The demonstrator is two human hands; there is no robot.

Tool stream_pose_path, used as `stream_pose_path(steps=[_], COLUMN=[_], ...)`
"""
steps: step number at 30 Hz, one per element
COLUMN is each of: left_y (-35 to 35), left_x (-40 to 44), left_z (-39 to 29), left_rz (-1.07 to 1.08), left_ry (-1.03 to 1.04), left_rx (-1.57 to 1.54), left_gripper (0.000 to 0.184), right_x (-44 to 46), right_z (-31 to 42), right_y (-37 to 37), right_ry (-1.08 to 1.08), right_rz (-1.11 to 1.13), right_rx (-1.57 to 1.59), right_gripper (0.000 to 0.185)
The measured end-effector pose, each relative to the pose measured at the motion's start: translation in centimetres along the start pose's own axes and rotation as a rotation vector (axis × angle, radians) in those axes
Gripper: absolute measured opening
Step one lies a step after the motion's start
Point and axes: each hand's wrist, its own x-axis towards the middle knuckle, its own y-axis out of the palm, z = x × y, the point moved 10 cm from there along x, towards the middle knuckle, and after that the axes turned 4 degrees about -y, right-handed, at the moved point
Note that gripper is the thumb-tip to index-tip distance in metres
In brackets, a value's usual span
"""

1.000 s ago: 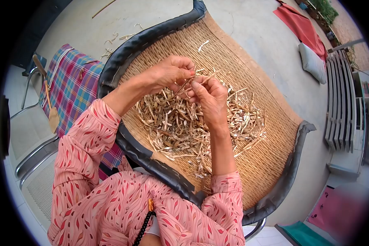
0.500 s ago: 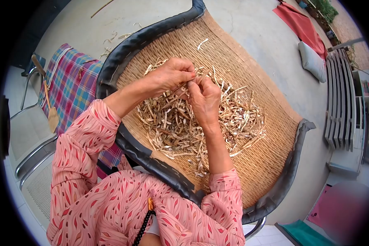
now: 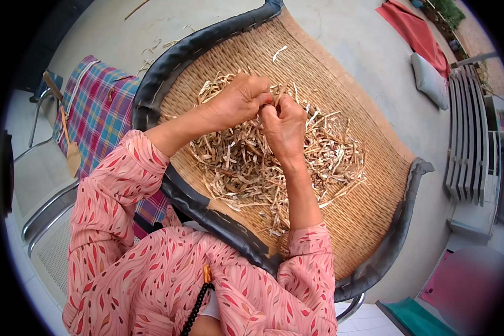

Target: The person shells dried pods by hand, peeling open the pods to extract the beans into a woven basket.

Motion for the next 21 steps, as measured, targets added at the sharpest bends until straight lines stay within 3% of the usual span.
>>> stream_pose_path(steps=[1, 4, 10, 11, 14, 17, 21], left_y=[-0.2, 0.4, 0.9, 0.8, 1.7, 1.6, 1.6], left_x=[-0.1, 0.1, 0.0, -0.1, 0.0, -0.1, -0.7], left_z=[-1.1, -0.4, -0.2, -0.1, 2.4, 2.1, 2.6], left_rz=[-0.036, 0.08, 0.141, 0.145, 0.193, 0.29, 0.208], left_ry=[0.112, -0.033, -0.011, -0.011, -0.099, -0.185, -0.379], left_rx=[0.084, 0.052, 0.199, 0.241, -0.043, -0.059, -0.393], left_gripper=[0.015, 0.015, 0.013, 0.013, 0.019, 0.027, 0.027], right_x=[0.0, -0.3, -0.5, -0.4, -0.4, -0.4, -0.3], right_z=[-0.3, -0.3, 2.0, 1.3, -0.8, -1.8, -0.3], right_y=[-0.2, -0.4, -0.4, -0.6, -0.8, 0.1, 0.7], right_ry=[-0.001, 0.042, -0.311, -0.26, -0.049, 0.155, 0.211], right_rz=[-0.004, -0.001, -0.038, -0.028, 0.058, 0.144, 0.15], right_rx=[-0.01, -0.001, -0.441, -0.392, -0.188, 0.327, 0.47], right_gripper=[0.015, 0.015, 0.013, 0.012, 0.01, 0.012, 0.011])
